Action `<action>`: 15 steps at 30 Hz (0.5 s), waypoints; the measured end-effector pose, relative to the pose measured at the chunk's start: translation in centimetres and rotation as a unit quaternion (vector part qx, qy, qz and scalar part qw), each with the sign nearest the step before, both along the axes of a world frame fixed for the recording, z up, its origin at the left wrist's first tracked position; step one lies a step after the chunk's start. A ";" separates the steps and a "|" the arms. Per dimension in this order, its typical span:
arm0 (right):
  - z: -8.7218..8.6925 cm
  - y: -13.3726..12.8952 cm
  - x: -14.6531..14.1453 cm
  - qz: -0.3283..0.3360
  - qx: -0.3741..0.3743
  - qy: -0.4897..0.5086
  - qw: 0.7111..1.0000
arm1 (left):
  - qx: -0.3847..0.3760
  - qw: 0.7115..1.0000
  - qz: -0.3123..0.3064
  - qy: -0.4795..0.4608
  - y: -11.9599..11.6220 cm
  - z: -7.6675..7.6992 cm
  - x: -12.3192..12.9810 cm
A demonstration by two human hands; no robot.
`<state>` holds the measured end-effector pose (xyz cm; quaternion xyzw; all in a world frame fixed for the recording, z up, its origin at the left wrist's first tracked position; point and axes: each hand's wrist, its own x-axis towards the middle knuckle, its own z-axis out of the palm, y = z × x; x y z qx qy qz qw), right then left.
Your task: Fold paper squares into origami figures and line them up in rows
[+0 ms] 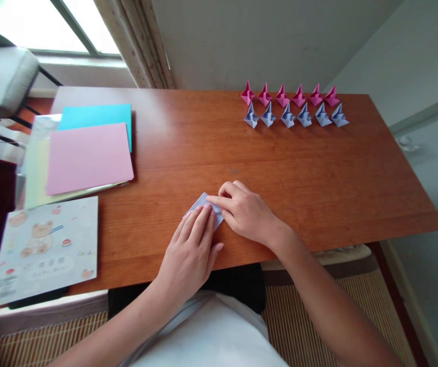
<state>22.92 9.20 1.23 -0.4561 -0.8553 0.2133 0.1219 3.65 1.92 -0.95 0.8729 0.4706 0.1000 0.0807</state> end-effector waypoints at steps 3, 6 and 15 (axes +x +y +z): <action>-0.1 -0.1 -0.1 -0.002 0.009 -0.003 1.000 | 0.010 1.000 -0.004 -0.006 0.5 0.2 -0.3; -0.4 -0.2 -0.1 -0.006 0.021 -0.003 1.000 | 0.021 1.000 0.000 -0.014 0.8 0.2 -0.4; -0.9 -0.4 0.0 -0.002 0.037 -0.019 0.999 | 0.056 0.998 0.006 -0.022 0.7 0.0 -0.3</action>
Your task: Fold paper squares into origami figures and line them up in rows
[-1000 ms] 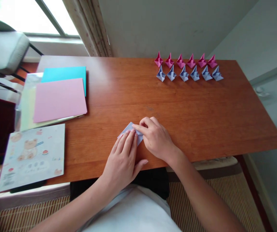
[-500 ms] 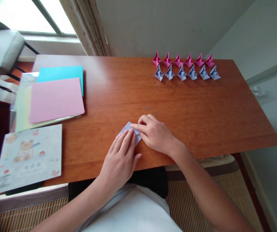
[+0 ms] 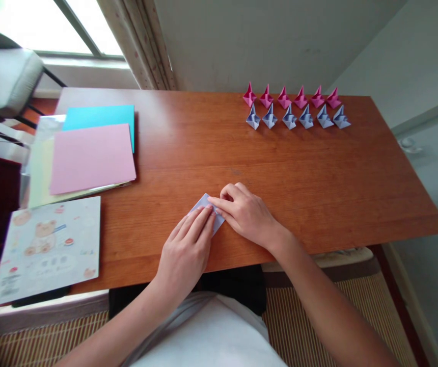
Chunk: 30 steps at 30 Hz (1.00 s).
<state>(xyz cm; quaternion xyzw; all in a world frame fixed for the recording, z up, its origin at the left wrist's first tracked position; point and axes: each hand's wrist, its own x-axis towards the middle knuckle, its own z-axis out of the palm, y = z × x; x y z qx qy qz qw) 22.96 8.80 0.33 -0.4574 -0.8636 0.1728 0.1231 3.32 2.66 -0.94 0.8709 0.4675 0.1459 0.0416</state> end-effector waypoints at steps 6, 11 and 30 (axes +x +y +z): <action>0.0 -0.1 -0.1 -0.002 0.009 -0.001 1.000 | 0.009 1.000 -0.006 -0.001 0.0 -0.1 -0.1; -0.1 -0.3 -0.2 -0.006 0.011 0.002 1.000 | 0.015 1.000 -0.007 -0.002 0.0 -0.1 -0.1; -0.2 0.0 -0.3 -0.005 0.021 0.008 1.000 | 0.043 0.999 -0.010 0.019 0.1 0.0 0.0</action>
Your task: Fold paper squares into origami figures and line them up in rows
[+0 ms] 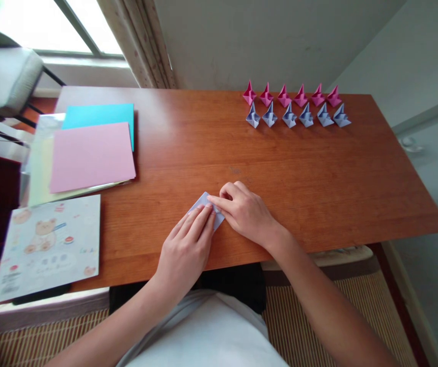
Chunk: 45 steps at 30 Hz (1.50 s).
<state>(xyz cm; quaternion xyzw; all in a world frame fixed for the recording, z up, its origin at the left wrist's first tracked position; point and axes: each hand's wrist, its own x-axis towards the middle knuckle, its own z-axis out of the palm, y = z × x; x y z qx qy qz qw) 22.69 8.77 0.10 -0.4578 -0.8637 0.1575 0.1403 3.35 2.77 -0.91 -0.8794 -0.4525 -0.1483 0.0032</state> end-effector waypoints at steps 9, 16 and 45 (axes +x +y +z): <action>-0.1 0.8 0.4 0.006 -0.045 0.043 0.998 | 0.003 0.998 -0.018 0.067 0.1 0.6 0.3; -0.2 1.1 0.7 0.014 -0.080 0.078 0.994 | 0.002 0.994 -0.010 0.111 0.3 1.5 1.3; -1.2 -1.2 -0.8 -0.074 0.029 0.026 0.997 | -0.030 0.996 0.011 0.078 -0.3 2.0 -2.8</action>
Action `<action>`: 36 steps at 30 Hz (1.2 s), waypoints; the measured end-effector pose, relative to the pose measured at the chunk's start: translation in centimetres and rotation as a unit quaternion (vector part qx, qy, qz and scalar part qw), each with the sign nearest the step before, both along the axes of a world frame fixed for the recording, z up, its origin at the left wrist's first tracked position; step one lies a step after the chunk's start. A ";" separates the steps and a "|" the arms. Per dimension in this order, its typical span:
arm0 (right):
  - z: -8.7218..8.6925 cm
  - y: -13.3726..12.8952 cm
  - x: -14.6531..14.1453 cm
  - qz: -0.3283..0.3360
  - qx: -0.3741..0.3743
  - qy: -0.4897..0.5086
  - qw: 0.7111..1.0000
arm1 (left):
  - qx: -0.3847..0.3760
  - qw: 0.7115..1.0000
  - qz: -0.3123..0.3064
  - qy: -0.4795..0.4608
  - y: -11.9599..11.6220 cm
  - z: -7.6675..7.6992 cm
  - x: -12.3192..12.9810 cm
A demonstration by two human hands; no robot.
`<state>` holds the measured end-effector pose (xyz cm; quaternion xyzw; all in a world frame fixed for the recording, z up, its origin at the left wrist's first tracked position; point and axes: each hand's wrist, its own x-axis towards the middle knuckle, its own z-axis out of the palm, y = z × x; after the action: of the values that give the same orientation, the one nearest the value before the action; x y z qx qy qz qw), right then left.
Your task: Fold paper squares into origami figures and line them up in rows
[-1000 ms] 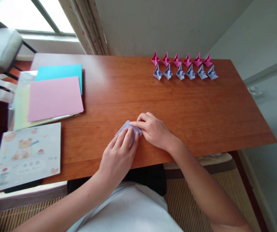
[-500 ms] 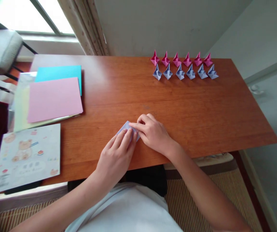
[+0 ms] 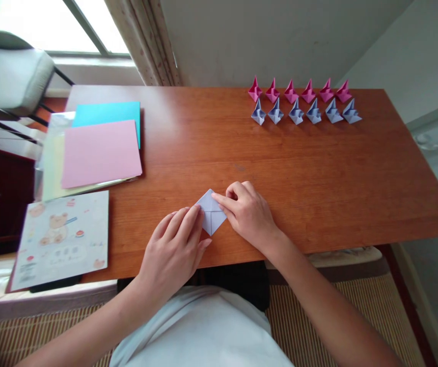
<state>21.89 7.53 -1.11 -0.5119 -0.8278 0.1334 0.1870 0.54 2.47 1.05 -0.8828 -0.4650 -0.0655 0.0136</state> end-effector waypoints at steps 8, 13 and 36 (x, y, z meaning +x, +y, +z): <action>-0.2 -0.1 0.0 -0.001 0.003 -0.002 1.000 | 0.023 0.999 0.028 0.019 -0.3 0.1 -1.5; -0.3 -0.1 0.1 0.000 0.003 0.002 1.000 | 0.031 0.999 0.042 0.014 -0.6 -0.1 -1.8; 0.1 -0.2 -0.1 0.001 -0.010 -0.001 1.000 | -0.057 0.997 0.009 -0.043 -0.1 -0.9 2.8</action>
<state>21.78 7.32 -1.03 -0.5127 -0.8273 0.1414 0.1811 3.36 2.33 0.19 -0.8743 -0.4761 -0.0764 -0.0558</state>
